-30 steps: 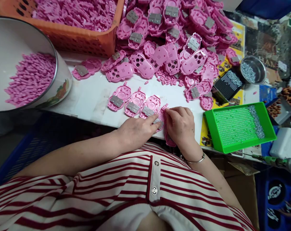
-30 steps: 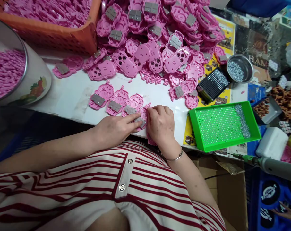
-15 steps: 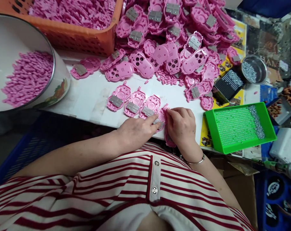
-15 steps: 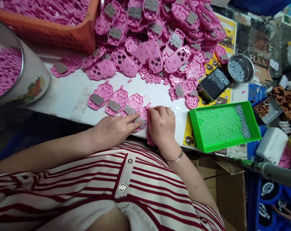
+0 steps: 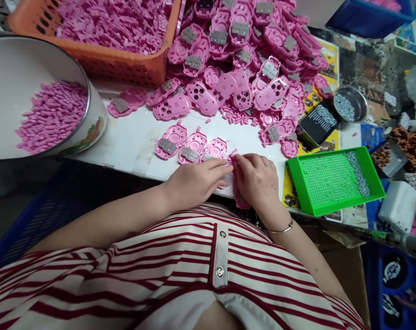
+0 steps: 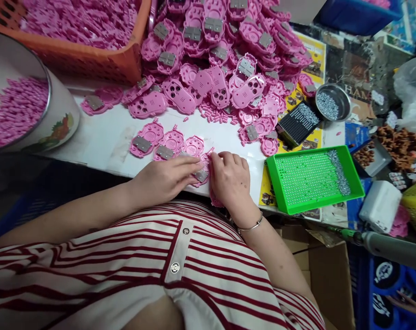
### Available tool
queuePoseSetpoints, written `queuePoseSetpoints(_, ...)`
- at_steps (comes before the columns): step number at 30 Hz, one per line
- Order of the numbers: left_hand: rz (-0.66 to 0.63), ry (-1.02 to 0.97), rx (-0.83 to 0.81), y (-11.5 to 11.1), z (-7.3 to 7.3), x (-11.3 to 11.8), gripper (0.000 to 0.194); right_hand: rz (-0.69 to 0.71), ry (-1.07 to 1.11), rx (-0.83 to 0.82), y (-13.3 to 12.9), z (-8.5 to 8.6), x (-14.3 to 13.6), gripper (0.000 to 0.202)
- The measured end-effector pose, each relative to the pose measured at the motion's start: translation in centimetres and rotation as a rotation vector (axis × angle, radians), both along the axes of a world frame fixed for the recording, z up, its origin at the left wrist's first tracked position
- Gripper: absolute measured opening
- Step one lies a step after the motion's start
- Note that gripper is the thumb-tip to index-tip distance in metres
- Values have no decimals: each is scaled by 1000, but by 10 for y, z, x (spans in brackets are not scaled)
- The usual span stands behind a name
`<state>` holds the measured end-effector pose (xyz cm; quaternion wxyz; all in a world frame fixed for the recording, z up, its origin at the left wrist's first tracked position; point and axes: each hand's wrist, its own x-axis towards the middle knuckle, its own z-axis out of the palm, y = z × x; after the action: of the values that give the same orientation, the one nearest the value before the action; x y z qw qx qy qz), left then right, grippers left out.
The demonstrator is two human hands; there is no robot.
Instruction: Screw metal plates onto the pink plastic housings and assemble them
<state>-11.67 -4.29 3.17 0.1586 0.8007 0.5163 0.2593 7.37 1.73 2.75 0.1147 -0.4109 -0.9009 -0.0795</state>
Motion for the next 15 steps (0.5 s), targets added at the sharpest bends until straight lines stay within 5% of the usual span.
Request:
queuePoseSetpoints(2,80,-255,-13,4,0,-4,40,39,190,49,0,5,-1,31)
queuePoseSetpoints(5,147,-555,-263,10,1,-9,64,187,506,-72,-3,17,-9,29)
queuePoseSetpoints(9,58,-899,-567,15,3,-11,100,429,566,-278,-7,26,-26,26)
queuePoseSetpoints(12,30,-1035,-652,15,6,-9,108,397,578,-296,-8,25,-33,16)
queuePoseSetpoints(15,83,-1140,-753,14,10,-8,86,217,735,-447,-7,24,-35,8)
